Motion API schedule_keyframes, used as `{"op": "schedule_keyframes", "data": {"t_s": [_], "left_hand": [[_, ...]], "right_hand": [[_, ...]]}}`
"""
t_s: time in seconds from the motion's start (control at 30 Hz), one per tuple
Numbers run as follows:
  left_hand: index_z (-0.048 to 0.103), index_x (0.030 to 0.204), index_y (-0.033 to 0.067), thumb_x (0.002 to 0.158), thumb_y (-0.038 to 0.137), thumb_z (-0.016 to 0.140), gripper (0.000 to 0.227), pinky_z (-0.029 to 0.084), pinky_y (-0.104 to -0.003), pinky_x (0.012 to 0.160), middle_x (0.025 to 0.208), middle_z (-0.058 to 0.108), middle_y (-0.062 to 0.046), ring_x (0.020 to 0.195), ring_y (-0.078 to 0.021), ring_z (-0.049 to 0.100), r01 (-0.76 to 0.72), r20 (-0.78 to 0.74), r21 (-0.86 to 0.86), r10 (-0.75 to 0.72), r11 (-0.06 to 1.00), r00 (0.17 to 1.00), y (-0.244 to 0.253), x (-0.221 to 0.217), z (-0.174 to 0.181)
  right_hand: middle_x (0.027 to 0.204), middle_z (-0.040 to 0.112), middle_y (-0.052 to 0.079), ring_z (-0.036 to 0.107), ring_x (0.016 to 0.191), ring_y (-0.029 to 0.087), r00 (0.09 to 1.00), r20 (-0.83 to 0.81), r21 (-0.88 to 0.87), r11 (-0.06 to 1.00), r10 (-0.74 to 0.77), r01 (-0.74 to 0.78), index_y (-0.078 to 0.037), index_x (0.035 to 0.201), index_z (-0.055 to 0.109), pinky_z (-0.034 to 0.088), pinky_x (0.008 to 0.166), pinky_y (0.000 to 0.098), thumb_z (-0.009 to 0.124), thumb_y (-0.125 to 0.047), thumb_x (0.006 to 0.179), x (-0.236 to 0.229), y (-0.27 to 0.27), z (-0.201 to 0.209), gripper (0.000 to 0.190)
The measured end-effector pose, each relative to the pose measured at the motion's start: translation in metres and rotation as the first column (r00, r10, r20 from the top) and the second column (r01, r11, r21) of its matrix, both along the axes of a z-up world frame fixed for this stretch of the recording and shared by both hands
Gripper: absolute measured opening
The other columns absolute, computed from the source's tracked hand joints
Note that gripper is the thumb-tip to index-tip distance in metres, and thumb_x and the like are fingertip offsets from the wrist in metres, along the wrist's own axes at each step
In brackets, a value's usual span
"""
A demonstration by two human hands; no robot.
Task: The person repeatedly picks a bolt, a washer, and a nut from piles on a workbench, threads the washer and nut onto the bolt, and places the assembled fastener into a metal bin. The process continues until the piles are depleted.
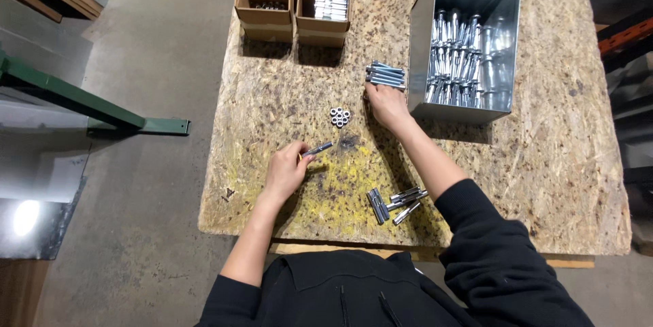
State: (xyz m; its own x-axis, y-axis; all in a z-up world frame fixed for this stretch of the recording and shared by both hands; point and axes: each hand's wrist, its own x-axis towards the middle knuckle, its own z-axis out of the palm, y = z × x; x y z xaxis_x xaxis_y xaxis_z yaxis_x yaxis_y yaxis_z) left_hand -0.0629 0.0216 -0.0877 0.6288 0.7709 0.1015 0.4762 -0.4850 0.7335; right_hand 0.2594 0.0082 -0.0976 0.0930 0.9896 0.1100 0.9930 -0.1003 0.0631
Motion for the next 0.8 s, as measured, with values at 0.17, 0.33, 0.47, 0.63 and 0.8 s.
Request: {"op": "schedule_keyframes", "data": {"t_s": [0.17,0.33,0.47,0.63,0.8], "left_hand": [[0.064,0.093,0.0131,0.082,0.02,0.071,0.015,0.052,-0.038,0.065,0.08,0.068,-0.007,0.069,-0.026,0.067,0.004,0.049,-0.032,-0.003,0.999,0.999,-0.003,0.009,0.001],[0.065,0.093,0.0107,0.081,0.016,0.073,0.015,0.051,-0.038,0.066,0.078,0.068,-0.009,0.069,-0.0271,0.067,0.029,0.18,-0.058,-0.018,0.998,0.984,-0.003,0.026,0.001],[0.066,0.094,0.0101,0.082,0.015,0.073,0.015,0.051,-0.036,0.066,0.078,0.069,-0.008,0.069,-0.0263,0.067,0.03,0.277,-0.085,-0.006,0.996,0.961,-0.009,0.032,0.01],[0.066,0.092,0.011,0.081,0.016,0.074,0.014,0.052,-0.035,0.064,0.076,0.069,-0.008,0.068,-0.0256,0.067,0.03,0.304,-0.079,-0.004,0.996,0.953,-0.011,0.033,0.022],[0.067,0.092,0.0082,0.082,0.015,0.074,0.014,0.054,-0.034,0.065,0.077,0.07,-0.012,0.071,-0.0287,0.069,-0.001,0.354,-0.148,0.054,0.989,0.934,-0.018,0.041,0.025]], "right_hand": [[0.078,0.064,0.008,0.068,0.072,0.026,0.84,-0.539,0.113,0.982,-0.065,0.148,-0.015,0.118,0.063,0.056,0.063,0.0375,0.064,-0.012,0.076,-0.021,-0.022,0.037,0.041],[0.081,0.06,0.001,0.061,0.067,0.008,-0.136,-0.984,0.046,0.896,0.118,0.441,-0.002,0.114,0.063,0.057,0.063,0.0199,0.062,0.001,0.08,-0.062,-0.059,0.083,0.035],[0.088,0.061,0.006,0.066,0.075,0.015,-0.274,-0.943,0.012,0.846,0.186,0.533,-0.001,0.118,0.06,0.059,0.069,0.0241,0.063,0.003,0.083,-0.075,-0.074,0.074,0.035],[0.091,0.062,0.007,0.066,0.078,0.016,-0.239,-0.949,0.039,0.829,0.206,0.558,-0.001,0.117,0.061,0.058,0.069,0.0243,0.065,0.005,0.084,-0.084,-0.078,0.065,0.034],[0.093,0.064,0.013,0.064,0.082,0.021,-0.181,-0.979,-0.008,0.881,0.089,0.473,-0.005,0.115,0.064,0.056,0.074,0.0302,0.058,0.002,0.09,-0.109,-0.089,0.047,0.026]]}}
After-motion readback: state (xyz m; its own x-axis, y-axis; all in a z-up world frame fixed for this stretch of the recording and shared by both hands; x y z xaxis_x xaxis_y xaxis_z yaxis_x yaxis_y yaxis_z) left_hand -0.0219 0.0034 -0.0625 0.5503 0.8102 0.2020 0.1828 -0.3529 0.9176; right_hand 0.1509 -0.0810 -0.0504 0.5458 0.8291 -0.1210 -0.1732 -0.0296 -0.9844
